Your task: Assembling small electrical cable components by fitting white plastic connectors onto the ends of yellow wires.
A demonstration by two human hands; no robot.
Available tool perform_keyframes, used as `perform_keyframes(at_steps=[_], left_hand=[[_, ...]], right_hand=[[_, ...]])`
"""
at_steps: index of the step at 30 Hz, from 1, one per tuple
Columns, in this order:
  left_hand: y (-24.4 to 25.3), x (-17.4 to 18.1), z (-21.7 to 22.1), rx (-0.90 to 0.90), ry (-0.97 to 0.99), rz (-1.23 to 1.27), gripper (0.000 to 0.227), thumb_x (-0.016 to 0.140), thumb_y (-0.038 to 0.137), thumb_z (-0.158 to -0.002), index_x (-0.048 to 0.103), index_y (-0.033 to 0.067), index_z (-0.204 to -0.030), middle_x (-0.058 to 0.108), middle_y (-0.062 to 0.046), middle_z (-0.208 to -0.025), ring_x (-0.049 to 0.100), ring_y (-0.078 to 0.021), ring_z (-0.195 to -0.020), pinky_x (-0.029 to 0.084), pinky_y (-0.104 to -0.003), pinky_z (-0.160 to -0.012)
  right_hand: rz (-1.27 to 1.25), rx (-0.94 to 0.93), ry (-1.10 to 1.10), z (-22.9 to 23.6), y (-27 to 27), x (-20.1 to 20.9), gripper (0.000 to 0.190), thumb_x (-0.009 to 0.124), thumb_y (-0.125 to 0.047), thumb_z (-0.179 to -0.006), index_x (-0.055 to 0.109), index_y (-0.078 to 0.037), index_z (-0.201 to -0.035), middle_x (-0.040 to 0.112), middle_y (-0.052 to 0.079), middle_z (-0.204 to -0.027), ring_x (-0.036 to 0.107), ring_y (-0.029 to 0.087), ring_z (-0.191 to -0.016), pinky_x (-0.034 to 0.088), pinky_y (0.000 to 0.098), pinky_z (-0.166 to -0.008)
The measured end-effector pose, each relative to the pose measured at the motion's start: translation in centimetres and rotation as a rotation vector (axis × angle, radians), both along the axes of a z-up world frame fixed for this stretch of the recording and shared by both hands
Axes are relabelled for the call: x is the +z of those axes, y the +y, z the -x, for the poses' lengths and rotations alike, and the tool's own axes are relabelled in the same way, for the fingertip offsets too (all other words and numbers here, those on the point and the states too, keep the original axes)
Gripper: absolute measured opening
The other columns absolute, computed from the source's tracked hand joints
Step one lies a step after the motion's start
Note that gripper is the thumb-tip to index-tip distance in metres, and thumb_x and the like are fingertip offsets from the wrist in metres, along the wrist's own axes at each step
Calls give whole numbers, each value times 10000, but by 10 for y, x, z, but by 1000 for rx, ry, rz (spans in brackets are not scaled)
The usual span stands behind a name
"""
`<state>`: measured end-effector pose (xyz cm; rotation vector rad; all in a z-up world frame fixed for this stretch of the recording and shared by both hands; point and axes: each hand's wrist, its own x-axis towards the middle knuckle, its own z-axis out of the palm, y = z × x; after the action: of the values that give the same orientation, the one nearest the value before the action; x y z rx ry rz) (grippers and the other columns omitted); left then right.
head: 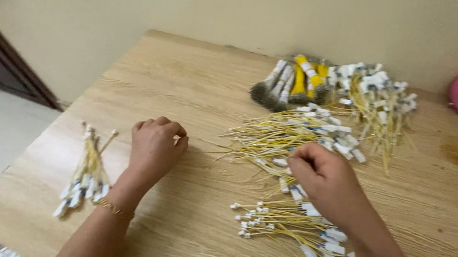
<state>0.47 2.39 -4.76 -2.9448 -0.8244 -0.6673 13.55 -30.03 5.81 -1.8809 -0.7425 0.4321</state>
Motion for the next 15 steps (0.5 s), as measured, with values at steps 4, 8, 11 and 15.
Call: perform_keyframes(at_steps=[4, 8, 11, 15], left_hand=[[-62, 59, -8, -177, -248, 376, 123, 758, 226, -802, 778, 176, -912, 773, -41, -826, 753, -251, -861, 569, -418, -819], [-122, 87, -19, -472, -469, 886, 209, 704, 99, -848, 790, 159, -1029, 804, -92, -904, 754, -225, -911, 577, -414, -875], [-146, 86, -25, -595, -551, 1038, 221, 707, 57, -877, 805, 140, -1056, 808, -100, -926, 749, -180, -911, 585, -381, -871], [-160, 74, -29, -637, -635, 1054, 180, 735, 45, -890, 824, 117, -1030, 799, -102, -933, 759, -186, -919, 592, -343, -849]], right_hand=[[-45, -3, 30, 1, 2, 2, 140, 644, -87, -906, 741, 11, -932, 616, 81, -706, 559, 174, -717, 493, 335, -665], [-76, 18, 55, 2, 0, 3, 133, 637, -78, -913, 734, 14, -910, 614, 81, -681, 542, 172, -678, 477, 327, -631], [-89, 14, 72, 3, -2, 6, 124, 643, -72, -904, 726, 20, -905, 605, 83, -687, 529, 174, -685, 470, 330, -626], [-77, -7, 88, 1, -2, 1, 126, 712, -119, -886, 748, 2, -888, 624, 73, -661, 531, 148, -643, 454, 296, -584]])
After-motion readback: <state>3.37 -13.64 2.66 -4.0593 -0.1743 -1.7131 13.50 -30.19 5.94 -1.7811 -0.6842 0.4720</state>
